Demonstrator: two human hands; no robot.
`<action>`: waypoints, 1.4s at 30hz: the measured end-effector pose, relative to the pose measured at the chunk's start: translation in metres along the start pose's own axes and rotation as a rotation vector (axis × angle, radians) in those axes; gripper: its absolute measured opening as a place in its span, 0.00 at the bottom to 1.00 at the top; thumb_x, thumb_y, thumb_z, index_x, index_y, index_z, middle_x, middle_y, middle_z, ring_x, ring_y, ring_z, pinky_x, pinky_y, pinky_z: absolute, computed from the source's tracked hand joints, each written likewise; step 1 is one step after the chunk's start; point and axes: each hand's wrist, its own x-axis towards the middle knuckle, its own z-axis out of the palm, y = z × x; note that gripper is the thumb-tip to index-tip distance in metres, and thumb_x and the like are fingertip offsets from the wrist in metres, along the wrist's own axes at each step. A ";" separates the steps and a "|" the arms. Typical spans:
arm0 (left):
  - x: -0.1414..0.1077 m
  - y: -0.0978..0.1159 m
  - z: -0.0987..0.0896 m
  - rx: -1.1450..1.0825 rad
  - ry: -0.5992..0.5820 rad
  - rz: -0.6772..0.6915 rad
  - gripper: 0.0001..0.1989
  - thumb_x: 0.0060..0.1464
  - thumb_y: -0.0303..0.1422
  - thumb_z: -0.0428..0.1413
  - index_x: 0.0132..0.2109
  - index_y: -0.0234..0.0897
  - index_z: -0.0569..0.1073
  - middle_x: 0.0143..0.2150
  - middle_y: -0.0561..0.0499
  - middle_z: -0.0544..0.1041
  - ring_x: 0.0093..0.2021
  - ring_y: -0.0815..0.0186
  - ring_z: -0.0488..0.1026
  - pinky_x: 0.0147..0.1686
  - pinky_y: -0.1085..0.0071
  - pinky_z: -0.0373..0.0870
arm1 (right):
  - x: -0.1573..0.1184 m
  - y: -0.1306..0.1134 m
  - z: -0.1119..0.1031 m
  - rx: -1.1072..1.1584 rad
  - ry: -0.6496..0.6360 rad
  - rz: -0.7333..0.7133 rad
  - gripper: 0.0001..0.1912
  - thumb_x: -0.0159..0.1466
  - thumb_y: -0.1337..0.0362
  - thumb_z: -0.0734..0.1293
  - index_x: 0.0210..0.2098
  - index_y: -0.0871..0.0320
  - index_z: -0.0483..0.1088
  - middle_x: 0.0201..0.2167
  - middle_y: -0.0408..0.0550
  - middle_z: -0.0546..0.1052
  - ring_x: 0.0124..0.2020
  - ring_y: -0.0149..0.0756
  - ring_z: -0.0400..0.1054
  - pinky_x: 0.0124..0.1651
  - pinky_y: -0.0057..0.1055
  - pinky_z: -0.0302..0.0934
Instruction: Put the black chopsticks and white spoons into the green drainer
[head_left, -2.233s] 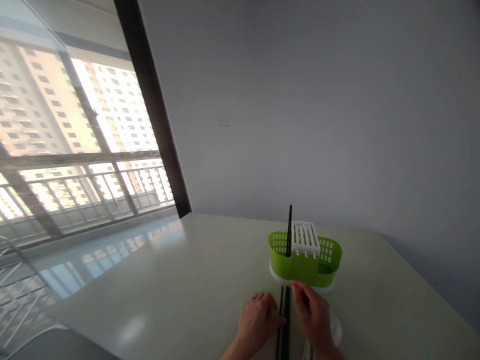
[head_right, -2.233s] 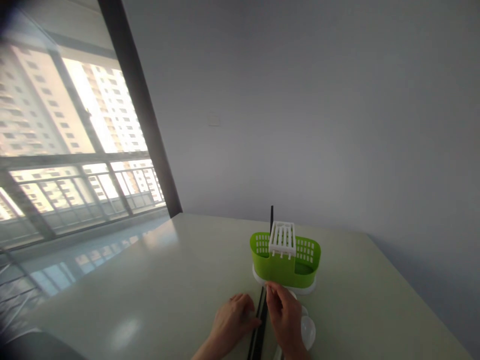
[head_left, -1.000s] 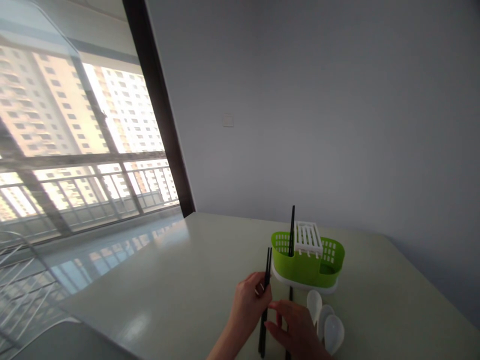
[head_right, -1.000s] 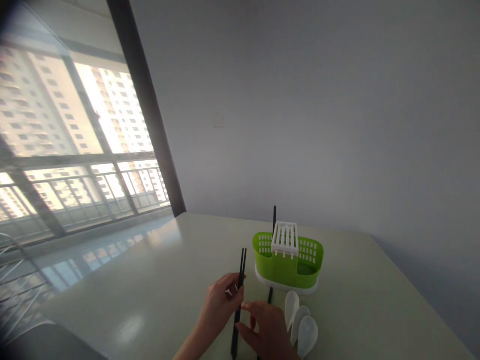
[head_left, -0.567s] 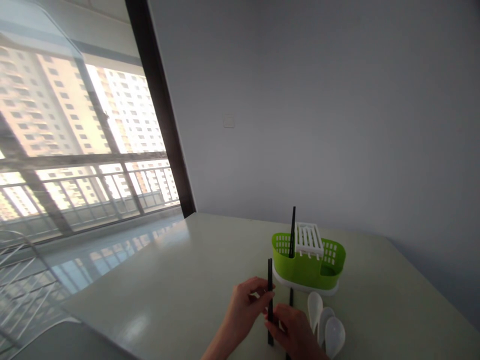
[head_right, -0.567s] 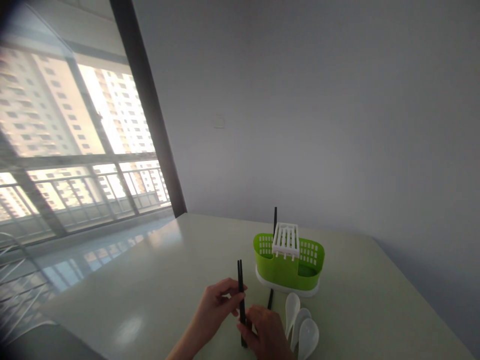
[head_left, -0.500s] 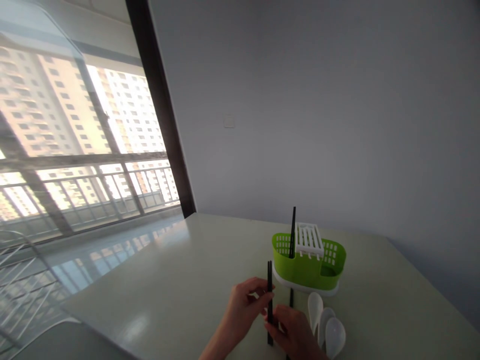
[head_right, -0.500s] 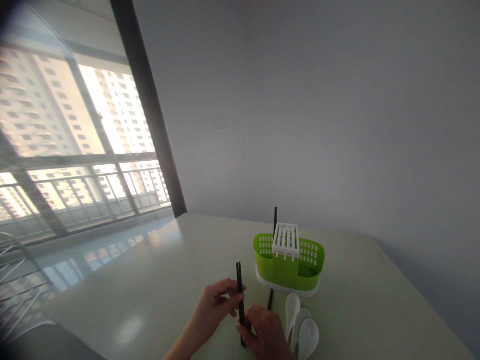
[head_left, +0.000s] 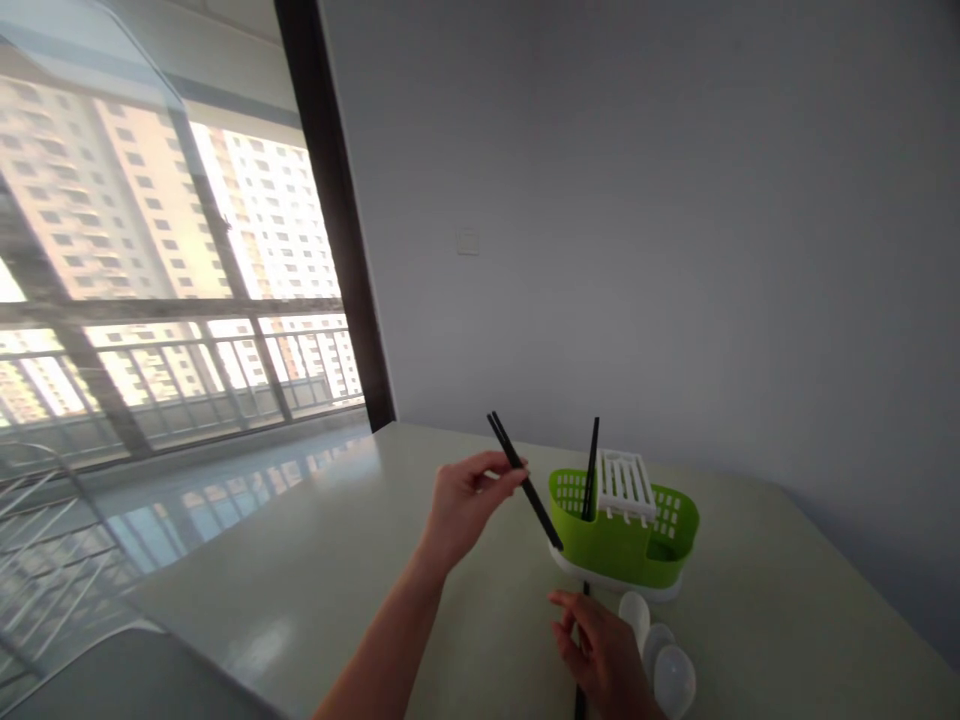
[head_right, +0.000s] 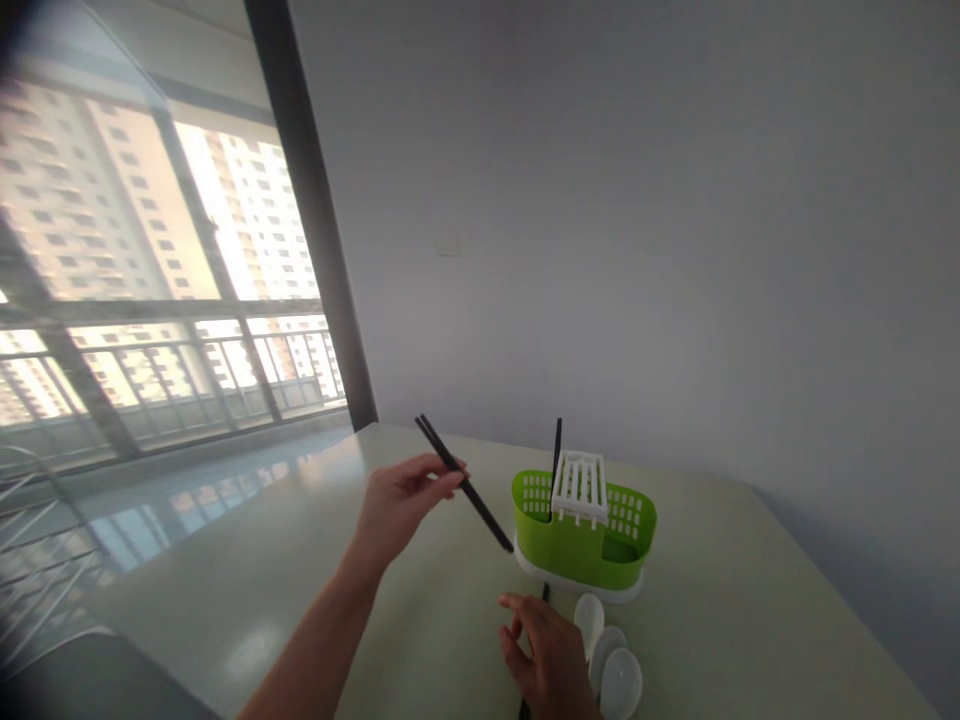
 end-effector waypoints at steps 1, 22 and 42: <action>0.014 0.001 0.004 -0.009 0.030 0.039 0.13 0.47 0.41 0.58 0.36 0.37 0.78 0.30 0.52 0.78 0.24 0.72 0.71 0.25 0.77 0.69 | 0.000 0.001 -0.001 -0.007 0.004 -0.002 0.12 0.64 0.65 0.59 0.48 0.54 0.62 0.29 0.41 0.72 0.28 0.31 0.68 0.32 0.26 0.62; 0.094 -0.095 0.135 0.245 -0.272 0.051 0.11 0.48 0.36 0.57 0.36 0.35 0.78 0.32 0.52 0.79 0.33 0.69 0.75 0.35 0.77 0.67 | 0.000 0.020 0.022 -0.205 0.140 -0.267 0.06 0.60 0.70 0.59 0.33 0.54 0.66 0.22 0.40 0.71 0.23 0.29 0.66 0.29 0.22 0.57; 0.099 -0.121 0.150 0.241 -0.347 -0.034 0.11 0.48 0.34 0.55 0.38 0.32 0.76 0.30 0.52 0.79 0.29 0.70 0.74 0.30 0.77 0.68 | -0.004 0.025 0.027 -0.275 0.023 -0.241 0.07 0.57 0.71 0.61 0.33 0.54 0.67 0.22 0.39 0.71 0.24 0.30 0.67 0.29 0.24 0.56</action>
